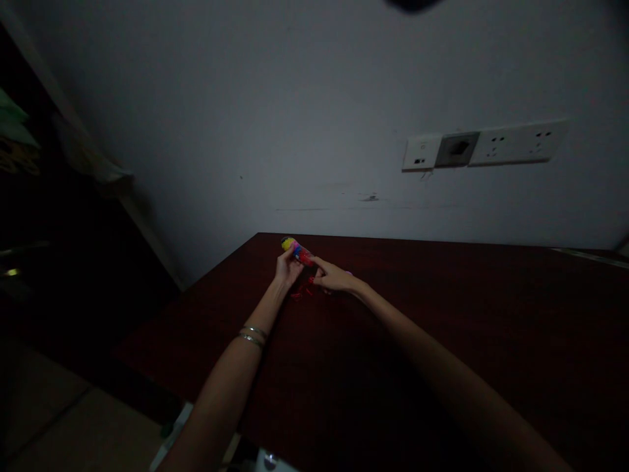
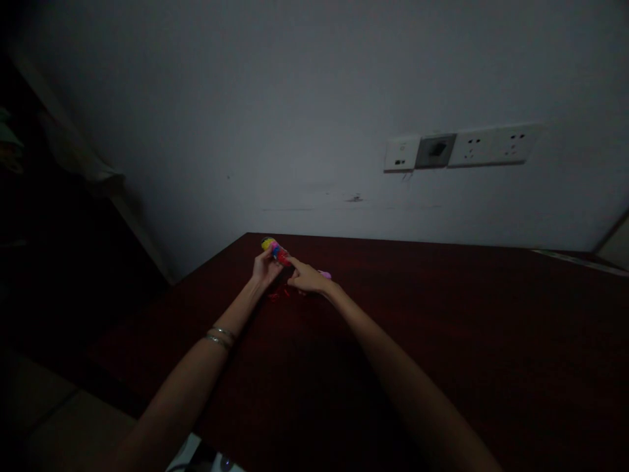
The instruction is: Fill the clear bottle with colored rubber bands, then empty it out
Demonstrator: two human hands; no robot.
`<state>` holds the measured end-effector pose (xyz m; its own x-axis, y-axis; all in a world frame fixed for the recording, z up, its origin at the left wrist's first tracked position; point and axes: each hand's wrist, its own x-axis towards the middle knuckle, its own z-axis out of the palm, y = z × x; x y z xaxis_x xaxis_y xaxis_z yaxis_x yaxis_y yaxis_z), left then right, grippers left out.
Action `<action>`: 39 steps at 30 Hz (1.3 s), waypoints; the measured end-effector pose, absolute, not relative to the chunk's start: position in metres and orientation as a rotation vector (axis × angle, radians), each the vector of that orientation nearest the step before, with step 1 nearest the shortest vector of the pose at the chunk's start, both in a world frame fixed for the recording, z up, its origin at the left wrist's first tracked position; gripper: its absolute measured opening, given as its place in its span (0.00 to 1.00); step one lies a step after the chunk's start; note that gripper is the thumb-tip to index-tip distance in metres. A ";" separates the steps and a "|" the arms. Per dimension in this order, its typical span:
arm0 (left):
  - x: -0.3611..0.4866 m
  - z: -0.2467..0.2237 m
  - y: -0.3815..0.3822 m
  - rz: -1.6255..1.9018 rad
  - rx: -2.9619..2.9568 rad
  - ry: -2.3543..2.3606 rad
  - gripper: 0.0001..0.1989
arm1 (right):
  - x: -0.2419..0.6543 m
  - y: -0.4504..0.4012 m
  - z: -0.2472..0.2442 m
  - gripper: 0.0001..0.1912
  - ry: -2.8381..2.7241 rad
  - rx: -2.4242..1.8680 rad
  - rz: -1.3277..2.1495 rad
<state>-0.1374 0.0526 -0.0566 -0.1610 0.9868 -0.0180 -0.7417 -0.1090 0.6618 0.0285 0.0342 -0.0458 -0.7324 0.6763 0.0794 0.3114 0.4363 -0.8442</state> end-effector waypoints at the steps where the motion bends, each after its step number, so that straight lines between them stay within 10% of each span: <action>1: -0.139 -0.057 0.054 1.649 0.507 0.628 0.05 | 0.030 0.034 -0.043 0.34 -2.279 -0.838 1.213; 19: -0.123 -0.053 0.048 1.488 0.517 0.594 0.04 | 0.029 0.037 -0.051 0.49 -2.373 -0.897 0.941; 39: -0.133 -0.059 0.055 1.580 0.466 0.653 0.04 | 0.028 0.034 -0.047 0.39 -2.299 -0.961 1.100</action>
